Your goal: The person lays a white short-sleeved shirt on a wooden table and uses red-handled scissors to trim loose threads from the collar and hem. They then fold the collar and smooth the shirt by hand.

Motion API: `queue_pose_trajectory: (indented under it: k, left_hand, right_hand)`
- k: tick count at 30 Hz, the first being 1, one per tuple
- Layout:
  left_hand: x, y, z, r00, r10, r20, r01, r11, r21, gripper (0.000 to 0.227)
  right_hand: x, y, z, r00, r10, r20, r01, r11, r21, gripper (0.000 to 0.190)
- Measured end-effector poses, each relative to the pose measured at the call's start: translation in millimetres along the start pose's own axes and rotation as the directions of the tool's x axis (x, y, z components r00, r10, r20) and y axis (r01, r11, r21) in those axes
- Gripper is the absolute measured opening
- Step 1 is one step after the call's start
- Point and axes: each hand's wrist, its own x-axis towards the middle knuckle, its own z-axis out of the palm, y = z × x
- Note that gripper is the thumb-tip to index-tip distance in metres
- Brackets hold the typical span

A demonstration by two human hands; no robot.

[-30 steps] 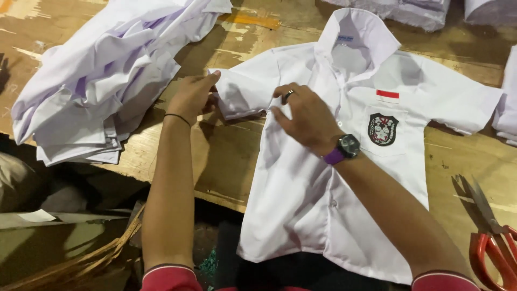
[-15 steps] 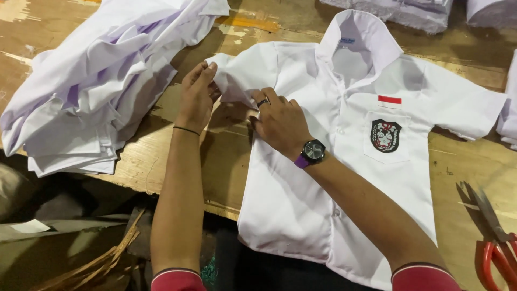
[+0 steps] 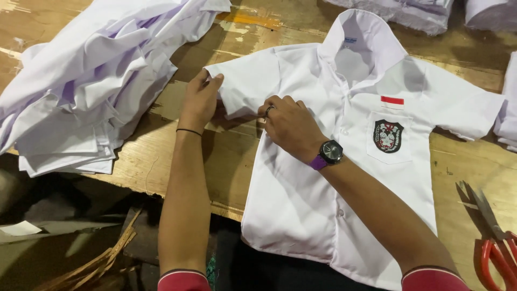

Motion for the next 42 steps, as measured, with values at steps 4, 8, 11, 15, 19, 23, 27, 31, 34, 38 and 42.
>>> queue_pose_trajectory:
  k: [4, 8, 11, 15, 19, 23, 27, 31, 34, 38, 42]
  left_hand:
    - [-7.8, 23.8, 3.6, 0.988, -0.135, -0.070, 0.144, 0.977, 0.156, 0.070]
    - [-9.0, 5.1, -1.8, 0.979, 0.068, -0.193, -0.003, 0.949, 0.315, 0.084]
    - [-22.3, 29.4, -4.8, 0.943, 0.269, -0.196, -0.182, 0.910, 0.372, 0.077]
    - [-30.0, 41.0, -9.5, 0.997, 0.081, -0.014, -0.056, 0.789, 0.612, 0.090]
    - [-16.9, 11.5, -7.8, 0.992, 0.128, 0.010, -0.104, 0.757, 0.644, 0.084]
    - [-37.5, 41.2, 5.1, 0.922, 0.293, 0.253, -0.387, 0.667, 0.637, 0.076]
    - [-41.8, 40.4, 1.4, 0.929, -0.092, 0.358, -0.226, 0.625, 0.747, 0.099]
    - [-123.4, 49.2, -4.7, 0.907, 0.042, 0.418, -0.316, 0.725, 0.612, 0.090]
    - [-208.8, 34.9, 0.8, 0.863, 0.480, 0.155, -0.501, 0.782, 0.371, 0.032]
    - [-308.1, -16.1, 15.4, 0.963, 0.167, -0.211, -0.132, 0.977, 0.169, 0.019]
    - [-338.7, -72.4, 36.3, 0.956, -0.275, -0.103, 0.252, 0.949, -0.190, 0.075]
  right_hand:
    - [-2.8, -8.8, -25.0, 0.999, -0.008, 0.043, 0.004, 0.995, 0.100, 0.028]
    - [-10.2, -2.3, -31.3, 0.996, -0.061, 0.062, 0.042, 0.960, 0.278, 0.040]
    - [-24.1, 11.2, -44.1, 0.991, -0.092, -0.092, 0.122, 0.908, 0.401, 0.042]
    - [-61.5, 50.4, -66.3, 0.969, 0.006, -0.247, 0.107, 0.891, 0.441, 0.039]
    - [-106.2, 95.5, -69.5, 0.955, 0.147, -0.258, -0.043, 0.927, 0.372, 0.037]
    - [-140.7, 103.0, -61.5, 0.947, 0.319, 0.039, -0.317, 0.912, 0.260, 0.060]
    - [-162.4, 83.8, -58.9, 0.901, 0.318, 0.294, -0.358, 0.930, 0.090, 0.084]
    - [-175.7, 90.0, -44.4, 0.925, 0.280, 0.256, -0.300, 0.953, 0.044, 0.081]
    - [-175.0, 93.5, -43.9, 0.948, 0.247, 0.201, -0.253, 0.967, 0.005, 0.077]
    - [-172.8, 95.6, -43.8, 0.963, 0.189, 0.194, -0.217, 0.967, 0.132, 0.075]
    - [-157.4, 112.3, -44.6, 0.991, 0.076, -0.110, -0.052, 0.977, 0.206, 0.039]
